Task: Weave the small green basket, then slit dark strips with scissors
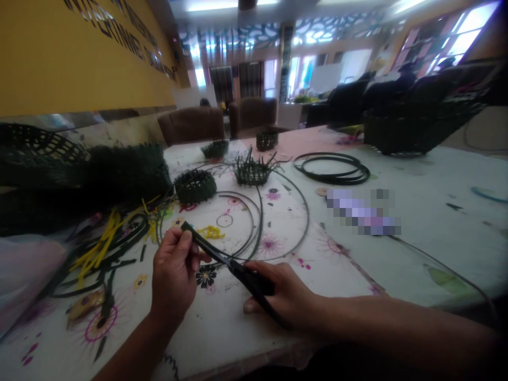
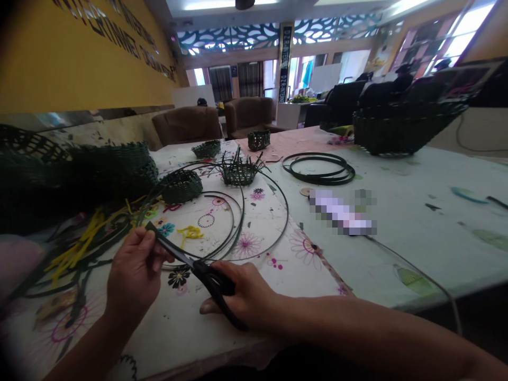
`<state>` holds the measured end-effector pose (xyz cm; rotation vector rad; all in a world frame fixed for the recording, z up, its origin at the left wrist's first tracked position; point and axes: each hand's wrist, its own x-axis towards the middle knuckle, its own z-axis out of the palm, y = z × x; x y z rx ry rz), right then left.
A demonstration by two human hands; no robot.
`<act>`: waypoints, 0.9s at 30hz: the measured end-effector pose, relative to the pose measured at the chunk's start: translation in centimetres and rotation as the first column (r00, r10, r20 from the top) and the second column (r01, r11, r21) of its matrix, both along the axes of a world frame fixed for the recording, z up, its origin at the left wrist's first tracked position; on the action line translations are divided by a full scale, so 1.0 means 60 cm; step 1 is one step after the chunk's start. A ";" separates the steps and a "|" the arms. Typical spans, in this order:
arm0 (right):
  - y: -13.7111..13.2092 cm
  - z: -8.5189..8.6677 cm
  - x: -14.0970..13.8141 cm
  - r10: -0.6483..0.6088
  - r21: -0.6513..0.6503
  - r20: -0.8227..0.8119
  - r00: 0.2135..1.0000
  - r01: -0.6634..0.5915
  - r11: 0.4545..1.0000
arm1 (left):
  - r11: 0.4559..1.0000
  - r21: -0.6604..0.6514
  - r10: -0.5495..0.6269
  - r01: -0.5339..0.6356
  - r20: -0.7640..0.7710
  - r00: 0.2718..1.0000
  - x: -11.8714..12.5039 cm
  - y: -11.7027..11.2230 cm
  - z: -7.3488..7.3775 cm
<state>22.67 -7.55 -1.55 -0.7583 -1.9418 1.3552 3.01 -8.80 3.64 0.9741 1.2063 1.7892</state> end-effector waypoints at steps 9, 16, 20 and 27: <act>0.000 -0.004 -0.002 -0.037 0.024 -0.016 0.999 0.038 0.999 | 1.000 -0.013 -0.005 0.005 0.022 1.000 0.013 -0.007 -0.001; 0.002 0.002 -0.001 0.021 0.011 -0.031 0.999 -0.021 1.000 | 0.999 -0.042 -0.015 0.014 -0.012 1.000 0.009 -0.007 -0.005; 0.002 0.004 0.002 0.043 -0.024 -0.033 0.999 -0.044 0.999 | 0.999 -0.033 -0.019 0.017 -0.060 0.998 0.006 -0.006 -0.009; -0.002 0.007 0.001 0.036 -0.040 -0.023 0.999 -0.037 0.999 | 1.000 -0.029 -0.009 0.008 -0.041 0.999 0.009 -0.004 -0.012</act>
